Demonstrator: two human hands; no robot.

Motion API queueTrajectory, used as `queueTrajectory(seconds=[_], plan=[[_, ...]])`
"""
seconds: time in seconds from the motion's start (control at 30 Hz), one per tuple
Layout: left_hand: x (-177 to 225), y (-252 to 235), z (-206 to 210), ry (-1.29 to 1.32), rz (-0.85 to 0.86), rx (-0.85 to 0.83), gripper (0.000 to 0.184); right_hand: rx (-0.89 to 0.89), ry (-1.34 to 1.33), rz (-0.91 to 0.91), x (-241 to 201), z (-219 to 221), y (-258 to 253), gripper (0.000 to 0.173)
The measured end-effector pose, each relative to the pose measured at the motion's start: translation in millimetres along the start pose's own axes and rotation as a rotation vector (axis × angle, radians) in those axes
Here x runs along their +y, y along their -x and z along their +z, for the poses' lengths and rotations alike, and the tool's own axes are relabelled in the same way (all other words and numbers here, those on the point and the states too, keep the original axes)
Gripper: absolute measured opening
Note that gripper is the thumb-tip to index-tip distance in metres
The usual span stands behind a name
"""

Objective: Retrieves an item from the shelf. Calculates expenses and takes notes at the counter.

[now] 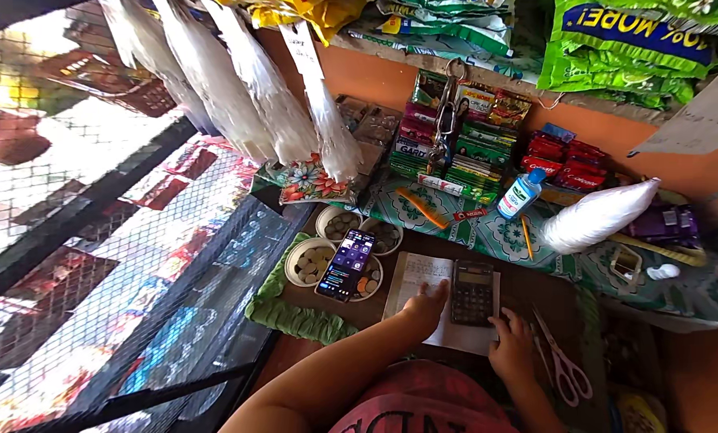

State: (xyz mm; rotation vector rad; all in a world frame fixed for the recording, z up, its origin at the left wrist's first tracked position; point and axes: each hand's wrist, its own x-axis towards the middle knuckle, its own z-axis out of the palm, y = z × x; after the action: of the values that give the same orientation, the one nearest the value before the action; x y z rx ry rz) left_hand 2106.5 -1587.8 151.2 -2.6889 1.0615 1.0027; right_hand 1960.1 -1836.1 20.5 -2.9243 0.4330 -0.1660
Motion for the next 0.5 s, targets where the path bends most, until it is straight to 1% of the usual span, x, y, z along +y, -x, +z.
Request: queueTrajectory(seconds=[0.1, 0.17, 0.23, 0.3, 0.37, 0.5], plan=[[1, 0, -1, -0.022, 0.006, -0.008, 0.093, -0.006, -0.002, 0.034, 6, -8, 1, 0.053], [0, 1, -1, -0.018, 0.012, -0.006, 0.092, 0.003, 0.021, 0.122, 16, -17, 1, 0.054], [-2, 0, 0, 0.013, 0.009, 0.016, 0.091, -0.018, 0.086, 0.249, 36, -19, 3, 0.062], [-3, 1, -2, 0.041, -0.004, 0.018, 0.088, -0.069, 0.143, 0.34, 61, -10, 6, 0.067], [-1, 3, -6, 0.045, -0.005, 0.0, 0.086, -0.089, 0.174, 0.372, 77, -1, 11, 0.068], [1, 3, -6, 0.031, 0.01, -0.029, 0.088, -0.115, 0.196, 0.422, 82, 10, 16, 0.071]])
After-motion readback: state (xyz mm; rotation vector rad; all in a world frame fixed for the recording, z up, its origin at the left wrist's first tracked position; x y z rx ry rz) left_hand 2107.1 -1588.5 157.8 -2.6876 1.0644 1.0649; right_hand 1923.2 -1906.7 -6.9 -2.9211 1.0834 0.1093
